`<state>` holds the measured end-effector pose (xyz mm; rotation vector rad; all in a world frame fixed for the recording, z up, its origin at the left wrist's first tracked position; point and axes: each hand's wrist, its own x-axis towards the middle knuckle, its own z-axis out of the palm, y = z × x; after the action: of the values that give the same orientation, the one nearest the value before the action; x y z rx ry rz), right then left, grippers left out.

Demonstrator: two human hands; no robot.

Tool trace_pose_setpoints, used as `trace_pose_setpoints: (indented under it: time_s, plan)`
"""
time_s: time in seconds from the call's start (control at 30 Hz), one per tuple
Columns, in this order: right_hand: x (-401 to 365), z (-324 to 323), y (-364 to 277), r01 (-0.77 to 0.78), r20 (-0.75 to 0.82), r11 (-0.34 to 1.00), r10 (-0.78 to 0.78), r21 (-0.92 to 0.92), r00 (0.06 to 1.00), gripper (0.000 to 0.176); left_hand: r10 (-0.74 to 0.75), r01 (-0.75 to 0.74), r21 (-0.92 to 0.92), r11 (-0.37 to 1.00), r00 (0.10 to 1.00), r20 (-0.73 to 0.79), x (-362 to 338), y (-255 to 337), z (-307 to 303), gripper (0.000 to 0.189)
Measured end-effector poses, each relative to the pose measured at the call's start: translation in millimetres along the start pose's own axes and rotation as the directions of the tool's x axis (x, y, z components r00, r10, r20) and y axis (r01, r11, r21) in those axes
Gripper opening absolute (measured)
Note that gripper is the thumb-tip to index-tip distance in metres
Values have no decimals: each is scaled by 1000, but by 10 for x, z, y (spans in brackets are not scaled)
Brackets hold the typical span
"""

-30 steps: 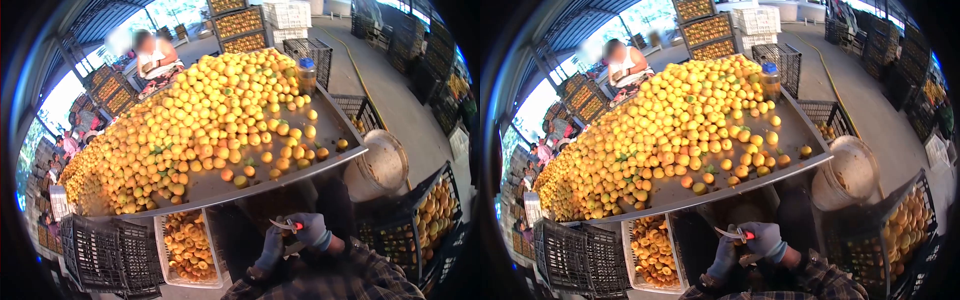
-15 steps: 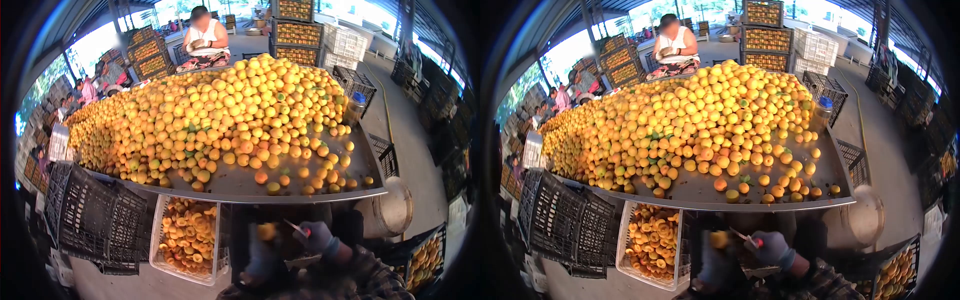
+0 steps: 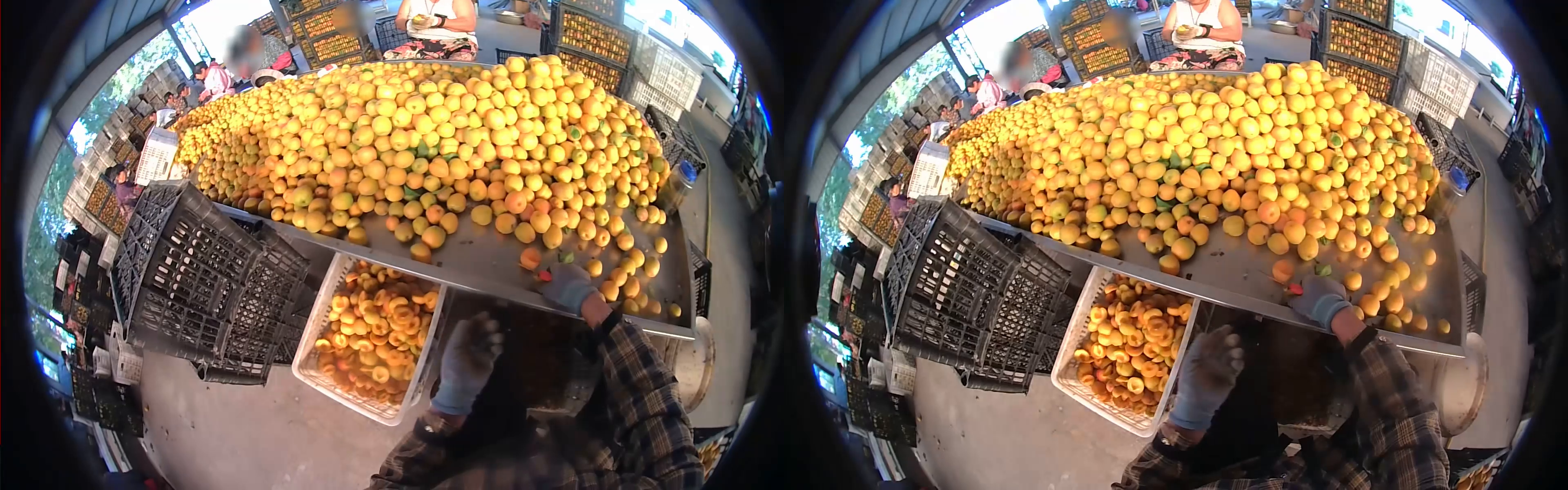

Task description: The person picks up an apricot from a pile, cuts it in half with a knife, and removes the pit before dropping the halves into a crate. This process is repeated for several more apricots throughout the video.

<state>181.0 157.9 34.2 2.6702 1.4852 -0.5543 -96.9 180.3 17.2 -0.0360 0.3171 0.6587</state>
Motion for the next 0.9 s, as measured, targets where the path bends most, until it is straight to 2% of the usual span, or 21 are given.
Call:
trace_pose_setpoints:
  time_s: [0.07,0.1,0.13,0.17,0.23,0.3,0.33,0.37,0.4,0.43,0.47,0.5,0.53,0.57,0.6,0.63,0.67,0.7,0.8,0.83,0.9]
  plan:
    - [-10,-22,27,-8,18,1000,8,3,1000,46,-103,95,119,988,993,62,98,-104,1,39]
    - [-45,-35,61,37,-55,991,-30,131,998,46,-102,92,216,972,994,33,119,-155,52,39]
    - [-99,-29,99,88,-129,963,-57,254,990,47,-104,95,220,971,994,32,122,-213,103,39]
    - [-251,-91,81,81,-128,962,-49,259,991,47,-70,60,316,947,997,21,100,-275,220,39]
    - [-711,-306,-16,279,-209,802,-196,528,958,47,-60,48,412,910,998,15,113,-417,250,38]
    - [-1100,-291,-66,299,-119,828,-277,474,954,52,-151,70,479,875,980,133,210,-594,205,37]
    - [-1223,-216,-82,465,-244,709,-398,530,884,52,-186,95,485,869,972,143,209,-682,229,37]
    - [-1326,-143,-67,609,-374,569,-484,553,791,52,-164,23,586,810,968,188,177,-743,249,36]
    - [-1427,-93,-28,580,-382,597,-436,555,815,52,-156,-46,673,738,959,236,131,-810,258,34]
    - [-1536,-39,22,497,-379,463,-327,734,865,50,-108,-203,779,593,939,327,81,-842,263,35]
    - [-1666,-7,101,413,-360,282,-222,866,906,47,-162,-170,784,597,932,325,26,-890,298,35]
    - [-1835,-42,181,404,-367,288,-177,868,913,47,-211,16,684,729,956,203,-25,-926,353,35]
    - [-2018,-123,235,216,-214,74,-36,974,976,44,-271,187,543,819,959,80,-57,-991,393,36]
    - [-2146,-164,296,42,-34,-176,53,984,998,42,-216,-17,753,658,953,211,-90,-1065,318,38]
    - [-2208,-35,373,59,-45,-193,78,979,996,42,-244,-6,766,643,946,212,-108,-1130,334,38]
    - [-2262,209,438,144,-131,-140,98,980,987,42,-326,183,593,784,935,141,-124,-1194,355,39]
    - [-2352,378,491,225,-214,-83,121,971,969,42,-423,366,371,853,903,82,-138,-1271,377,41]
    - [-2478,372,465,229,-230,26,191,973,954,45,-456,395,390,832,887,77,-164,-1368,411,41]
    - [-2677,651,550,270,-282,81,307,959,909,48,-500,460,354,815,866,26,-249,-1659,477,46]
    - [-2747,677,528,312,-365,199,356,929,860,51,-529,482,376,791,848,25,-276,-1726,455,45]
    - [-2802,717,600,308,-344,152,409,939,846,50,-566,512,410,755,824,13,-317,-1817,343,45]
